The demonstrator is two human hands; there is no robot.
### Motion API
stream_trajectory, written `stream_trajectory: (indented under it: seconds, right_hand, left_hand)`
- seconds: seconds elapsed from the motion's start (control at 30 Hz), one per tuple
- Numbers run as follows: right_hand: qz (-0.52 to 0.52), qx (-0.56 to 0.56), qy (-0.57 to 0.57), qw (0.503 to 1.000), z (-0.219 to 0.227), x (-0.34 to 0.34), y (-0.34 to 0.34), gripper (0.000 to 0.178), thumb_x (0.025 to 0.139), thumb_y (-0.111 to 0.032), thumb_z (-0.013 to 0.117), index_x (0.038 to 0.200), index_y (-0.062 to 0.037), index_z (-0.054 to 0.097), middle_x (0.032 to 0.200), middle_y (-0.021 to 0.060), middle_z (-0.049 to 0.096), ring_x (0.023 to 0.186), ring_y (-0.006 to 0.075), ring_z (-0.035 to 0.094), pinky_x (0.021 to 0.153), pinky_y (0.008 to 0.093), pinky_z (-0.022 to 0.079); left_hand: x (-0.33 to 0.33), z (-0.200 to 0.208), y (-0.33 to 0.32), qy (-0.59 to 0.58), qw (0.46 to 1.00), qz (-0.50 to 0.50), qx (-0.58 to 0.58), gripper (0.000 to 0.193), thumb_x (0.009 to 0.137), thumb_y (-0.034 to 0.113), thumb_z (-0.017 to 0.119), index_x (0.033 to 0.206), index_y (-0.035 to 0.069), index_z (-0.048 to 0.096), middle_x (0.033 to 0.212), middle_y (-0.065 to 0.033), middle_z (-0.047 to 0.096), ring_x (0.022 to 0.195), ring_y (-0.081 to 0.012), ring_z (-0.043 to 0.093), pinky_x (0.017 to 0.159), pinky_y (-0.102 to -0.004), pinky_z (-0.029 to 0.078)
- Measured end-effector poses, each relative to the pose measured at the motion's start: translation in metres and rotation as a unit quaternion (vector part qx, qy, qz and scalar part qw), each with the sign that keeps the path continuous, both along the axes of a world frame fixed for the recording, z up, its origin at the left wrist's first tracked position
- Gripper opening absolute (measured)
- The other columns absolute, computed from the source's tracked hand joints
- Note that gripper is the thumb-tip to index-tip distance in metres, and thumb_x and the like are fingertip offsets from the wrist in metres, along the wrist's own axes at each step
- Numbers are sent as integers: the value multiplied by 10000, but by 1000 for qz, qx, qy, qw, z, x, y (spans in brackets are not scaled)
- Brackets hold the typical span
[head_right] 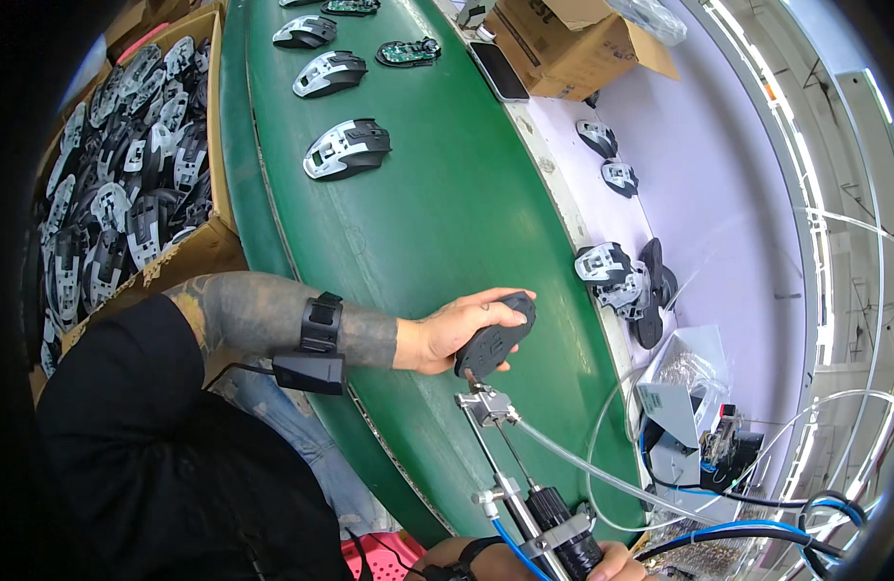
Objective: Using a pneumatic screwdriver to secure the bottom plate of computer mice on an assembly line.
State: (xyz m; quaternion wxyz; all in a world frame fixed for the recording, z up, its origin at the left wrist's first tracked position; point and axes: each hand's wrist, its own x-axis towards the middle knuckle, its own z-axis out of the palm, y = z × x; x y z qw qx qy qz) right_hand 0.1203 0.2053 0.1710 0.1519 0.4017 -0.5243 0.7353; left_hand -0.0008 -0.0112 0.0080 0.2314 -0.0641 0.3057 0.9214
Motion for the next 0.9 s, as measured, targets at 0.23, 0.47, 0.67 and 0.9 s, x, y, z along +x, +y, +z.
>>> stream_trajectory:
  seconds: [0.23,0.47,0.67,0.9]
  right_hand:
    - [-19,-75,-23,997,-13,-6,-50,608,878,-515,525,1184,9,502,701,29,432,618,152,373,623,325,332]
    - [3,-52,-35,998,-11,-11,-52,553,885,-487,537,1142,3,521,712,40,466,627,155,393,604,320,336]
    - [-87,-102,-79,988,-11,-24,-73,520,899,-505,496,963,9,536,659,47,446,531,141,370,511,273,313]
    - [-198,-28,-77,977,3,-12,-68,401,909,-428,511,788,-46,491,587,48,438,440,135,390,405,246,324]
  left_hand:
    - [15,-2,10,37,995,-53,74,477,873,224,560,1324,155,421,1048,-63,471,854,-151,565,717,-326,550]
    - [18,-2,17,23,993,-39,113,467,878,206,552,1323,147,421,1033,-69,492,848,-151,566,687,-321,553]
    - [-4,-20,3,503,704,155,-477,459,807,253,614,1240,139,515,1111,-110,543,865,-256,573,766,-388,495]
    - [-37,-24,-22,448,455,45,-769,376,626,266,684,911,29,620,849,-161,554,781,-293,532,710,-393,447]
